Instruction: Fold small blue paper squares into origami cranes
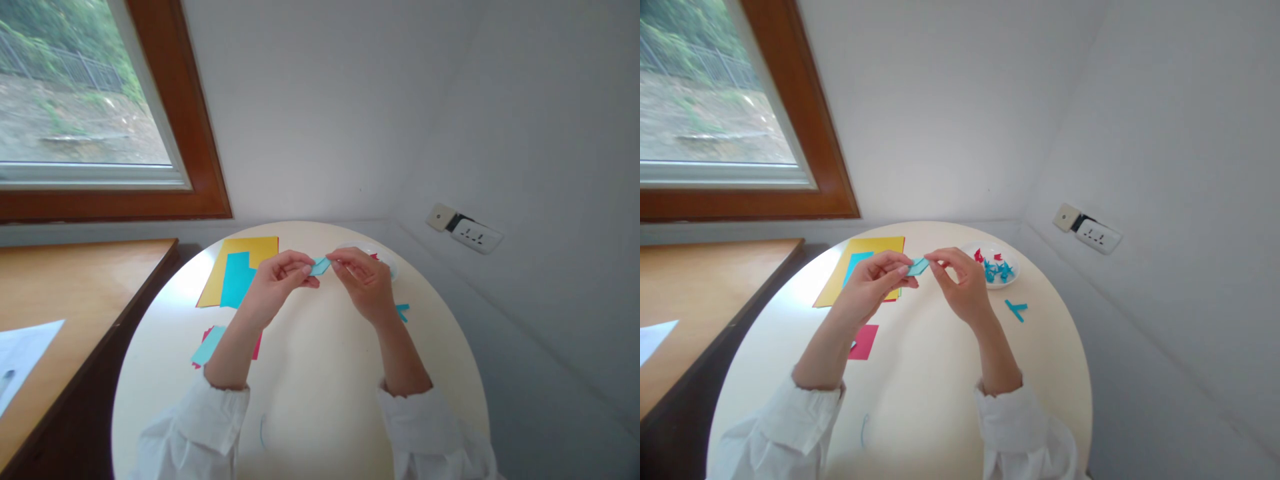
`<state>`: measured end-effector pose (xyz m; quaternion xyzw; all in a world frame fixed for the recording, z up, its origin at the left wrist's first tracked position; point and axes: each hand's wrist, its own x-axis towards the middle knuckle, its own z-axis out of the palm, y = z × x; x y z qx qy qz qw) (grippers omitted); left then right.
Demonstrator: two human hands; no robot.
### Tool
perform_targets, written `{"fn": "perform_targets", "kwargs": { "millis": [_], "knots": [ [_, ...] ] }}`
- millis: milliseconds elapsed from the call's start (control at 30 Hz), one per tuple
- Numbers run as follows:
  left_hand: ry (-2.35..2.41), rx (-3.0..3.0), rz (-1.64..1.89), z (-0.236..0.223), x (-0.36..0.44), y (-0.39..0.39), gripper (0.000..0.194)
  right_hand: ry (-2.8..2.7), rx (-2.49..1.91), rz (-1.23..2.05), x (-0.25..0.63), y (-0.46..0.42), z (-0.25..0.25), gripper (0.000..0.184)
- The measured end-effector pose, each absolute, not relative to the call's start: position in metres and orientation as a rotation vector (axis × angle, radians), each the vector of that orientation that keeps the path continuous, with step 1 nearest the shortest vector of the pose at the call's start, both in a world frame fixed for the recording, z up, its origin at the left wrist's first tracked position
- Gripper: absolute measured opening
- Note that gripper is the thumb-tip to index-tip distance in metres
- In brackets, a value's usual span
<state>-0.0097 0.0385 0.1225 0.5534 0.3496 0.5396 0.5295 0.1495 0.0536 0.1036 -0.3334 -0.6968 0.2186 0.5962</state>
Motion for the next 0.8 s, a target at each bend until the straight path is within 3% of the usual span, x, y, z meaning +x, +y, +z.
{"fn": "perform_targets", "kwargs": {
  "millis": [267, 800],
  "knots": [
    [0.799, 1.363, 1.297, 0.119, -0.012, 0.042, 0.018, -1.614, -0.709, 0.824, 0.150, 0.054, 0.100, 0.017],
    [0.895, 1.434, 1.386, 0.125, -0.006, 0.039, 0.015, -1.446, -0.729, 0.795, 0.137, 0.053, 0.106, 0.009]
  ]
}}
